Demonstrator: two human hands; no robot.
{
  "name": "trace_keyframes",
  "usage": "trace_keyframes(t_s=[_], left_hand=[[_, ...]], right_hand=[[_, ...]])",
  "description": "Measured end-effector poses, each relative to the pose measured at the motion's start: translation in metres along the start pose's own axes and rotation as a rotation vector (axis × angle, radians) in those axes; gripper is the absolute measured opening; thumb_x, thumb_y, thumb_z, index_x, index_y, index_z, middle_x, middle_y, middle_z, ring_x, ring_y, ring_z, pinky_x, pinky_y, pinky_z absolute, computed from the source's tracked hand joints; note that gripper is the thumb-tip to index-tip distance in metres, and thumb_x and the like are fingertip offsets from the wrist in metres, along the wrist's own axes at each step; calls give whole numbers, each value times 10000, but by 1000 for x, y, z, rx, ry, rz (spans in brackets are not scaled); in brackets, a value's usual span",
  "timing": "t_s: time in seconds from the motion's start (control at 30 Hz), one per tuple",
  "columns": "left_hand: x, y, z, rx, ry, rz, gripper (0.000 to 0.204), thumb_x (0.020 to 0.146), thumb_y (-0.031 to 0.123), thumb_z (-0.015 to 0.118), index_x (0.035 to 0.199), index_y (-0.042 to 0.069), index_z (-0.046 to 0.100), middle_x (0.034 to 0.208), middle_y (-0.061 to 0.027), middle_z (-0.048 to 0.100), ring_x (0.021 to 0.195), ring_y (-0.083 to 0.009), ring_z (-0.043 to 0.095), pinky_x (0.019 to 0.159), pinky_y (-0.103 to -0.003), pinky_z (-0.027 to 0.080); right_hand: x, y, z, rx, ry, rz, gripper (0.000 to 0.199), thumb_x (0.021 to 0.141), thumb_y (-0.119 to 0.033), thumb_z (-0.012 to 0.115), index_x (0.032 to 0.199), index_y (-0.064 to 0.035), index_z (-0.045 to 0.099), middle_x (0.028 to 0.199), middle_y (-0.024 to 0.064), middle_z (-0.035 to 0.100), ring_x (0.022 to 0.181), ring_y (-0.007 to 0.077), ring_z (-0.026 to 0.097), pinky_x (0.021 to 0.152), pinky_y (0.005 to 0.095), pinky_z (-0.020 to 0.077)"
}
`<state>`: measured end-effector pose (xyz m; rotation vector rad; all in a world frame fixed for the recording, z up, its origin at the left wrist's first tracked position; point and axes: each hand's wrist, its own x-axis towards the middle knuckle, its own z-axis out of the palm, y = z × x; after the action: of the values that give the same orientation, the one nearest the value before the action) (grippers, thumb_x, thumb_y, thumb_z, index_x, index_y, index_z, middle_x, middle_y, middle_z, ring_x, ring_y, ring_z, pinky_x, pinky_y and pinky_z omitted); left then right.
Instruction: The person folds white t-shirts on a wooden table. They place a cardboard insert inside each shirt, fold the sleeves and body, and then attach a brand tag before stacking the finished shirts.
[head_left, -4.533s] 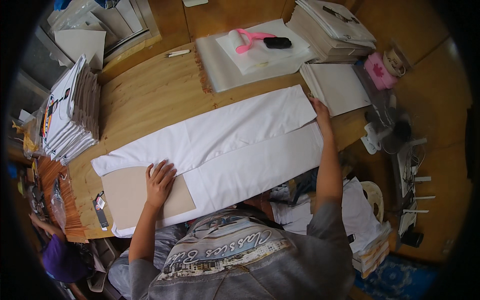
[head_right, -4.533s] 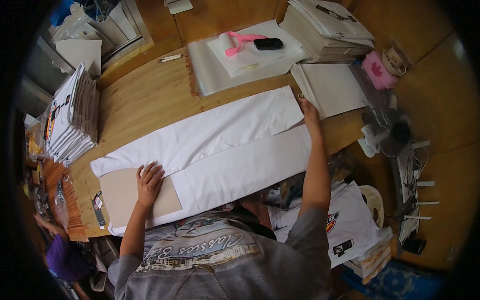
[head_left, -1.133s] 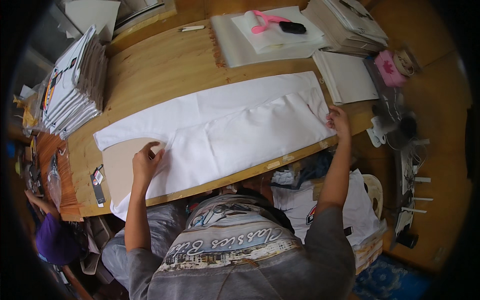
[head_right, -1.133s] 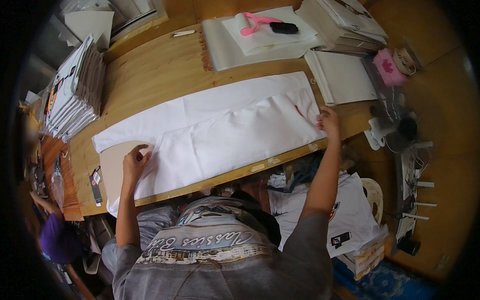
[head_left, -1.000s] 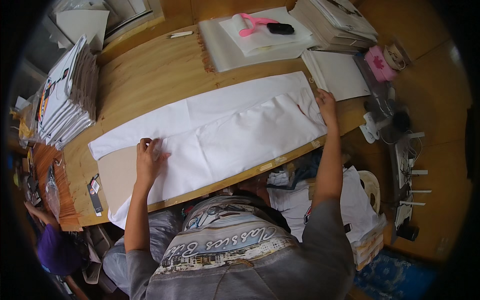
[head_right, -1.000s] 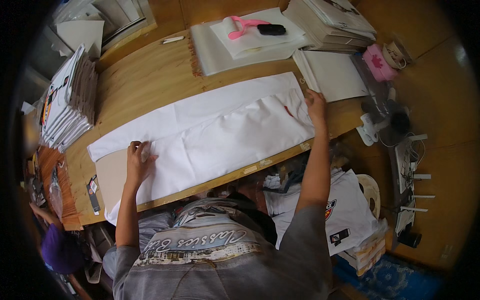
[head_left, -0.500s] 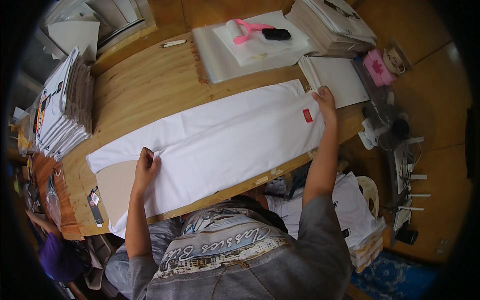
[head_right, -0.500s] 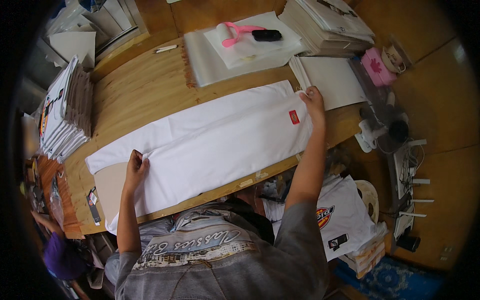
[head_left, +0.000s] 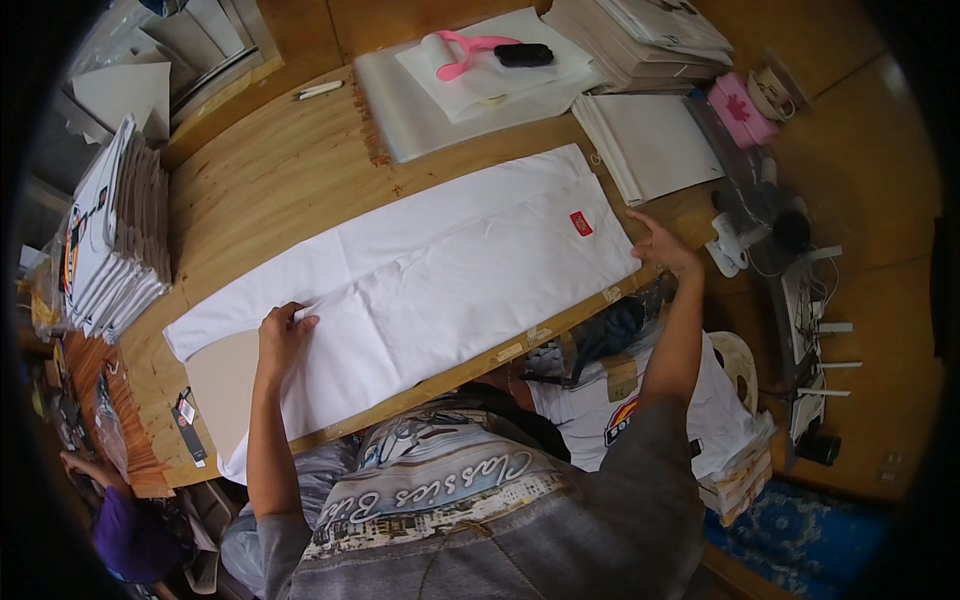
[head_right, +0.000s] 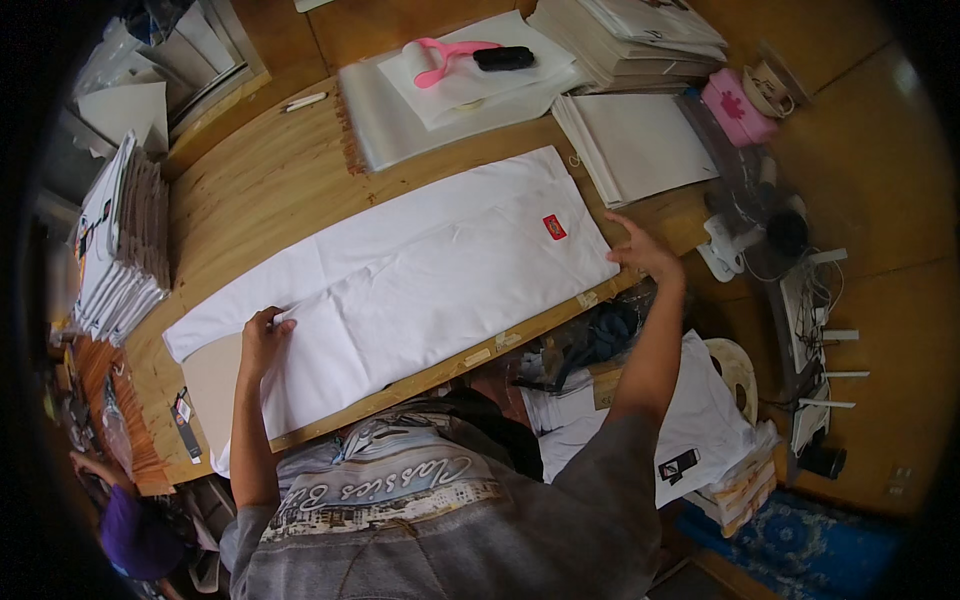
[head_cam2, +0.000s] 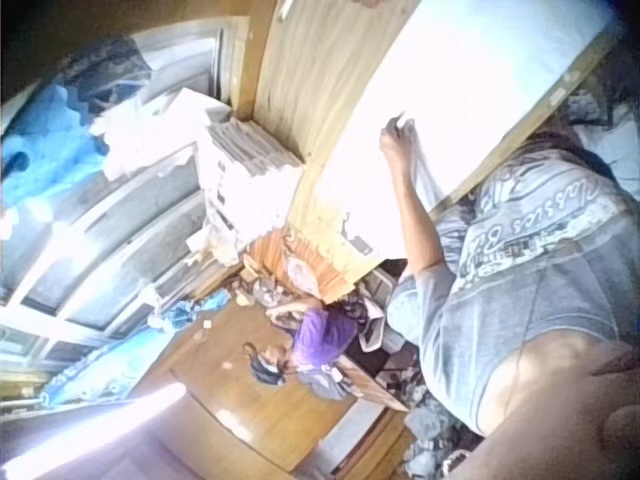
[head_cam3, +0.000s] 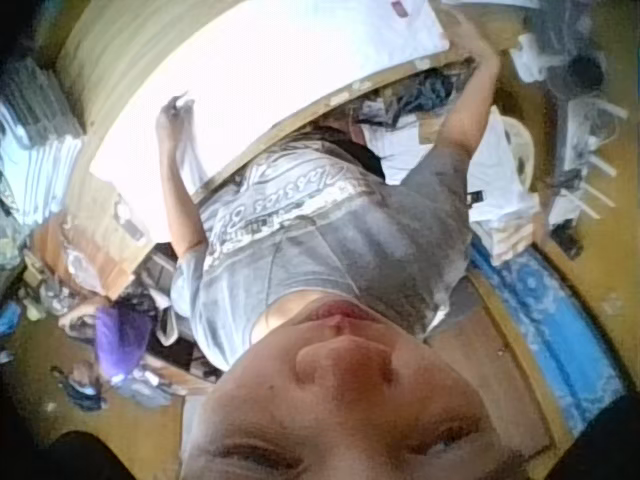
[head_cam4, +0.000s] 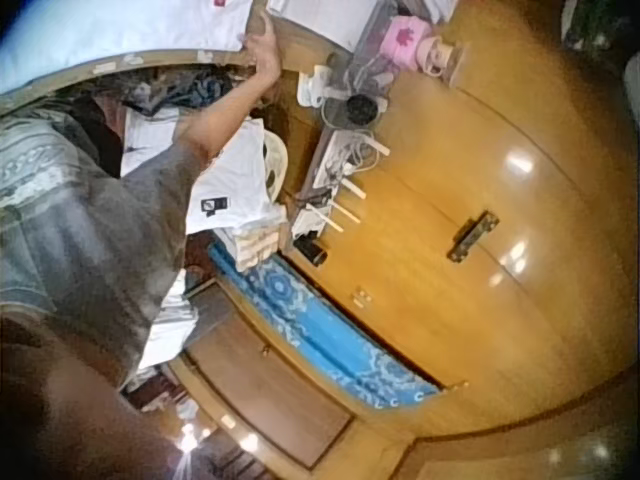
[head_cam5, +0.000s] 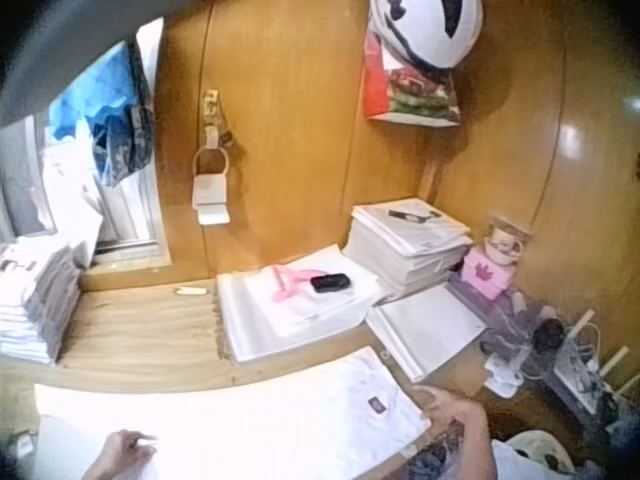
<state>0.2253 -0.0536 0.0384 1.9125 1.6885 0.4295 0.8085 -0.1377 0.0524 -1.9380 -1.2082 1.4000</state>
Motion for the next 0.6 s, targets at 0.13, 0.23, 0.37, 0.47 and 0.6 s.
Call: trace_keyframes(t_s=[0.13, 0.23, 0.37, 0.47, 0.6], left_hand=[[-2, 3, -2, 10, 1, -6, 287, 672, 193, 656, 879, 5, 593, 668, -141, 509, 605, -236, 484, 567, -315, 394], [-4, 8, 1, -39, 66, 95, 257, 664, 156, 655, 856, -3, 591, 678, -123, 515, 597, -217, 482, 562, -301, 394], [-4, 18, 2, -58, 165, 131, 208, 643, 109, 658, 797, -12, 586, 696, -93, 526, 584, -194, 479, 558, -283, 395], [-2, 14, -1, -18, 135, 74, 203, 622, 105, 670, 769, -3, 582, 694, -86, 538, 575, -189, 488, 558, -279, 402], [6, -2, -1, 11, 106, 59, 236, 583, 124, 698, 762, 19, 586, 694, -94, 568, 597, -208, 528, 570, -287, 422]], right_hand=[[-36, -8, 16, 269, 35, 21, 732, 642, 25, 649, 1258, -200, 325, 767, 29, 529, 530, 32, 368, 439, 151, 305], [-33, 15, 17, 224, 184, 6, 684, 642, 21, 638, 1230, -188, 361, 741, 35, 537, 531, 47, 393, 441, 167, 320], [-13, 25, 30, -416, 600, 10, 520, 676, -74, 634, 1152, -161, 445, 783, 77, 582, 627, 189, 528, 569, 288, 414], [16, -43, 95, -811, 865, -126, 449, 703, -226, 621, 1114, -117, 476, 1035, 106, 538, 953, 284, 501, 813, 399, 369], [42, -47, 124, -812, 715, -591, 505, 754, -296, 539, 1184, -64, 410, 1218, 139, 402, 1152, 280, 338, 944, 390, 260]])
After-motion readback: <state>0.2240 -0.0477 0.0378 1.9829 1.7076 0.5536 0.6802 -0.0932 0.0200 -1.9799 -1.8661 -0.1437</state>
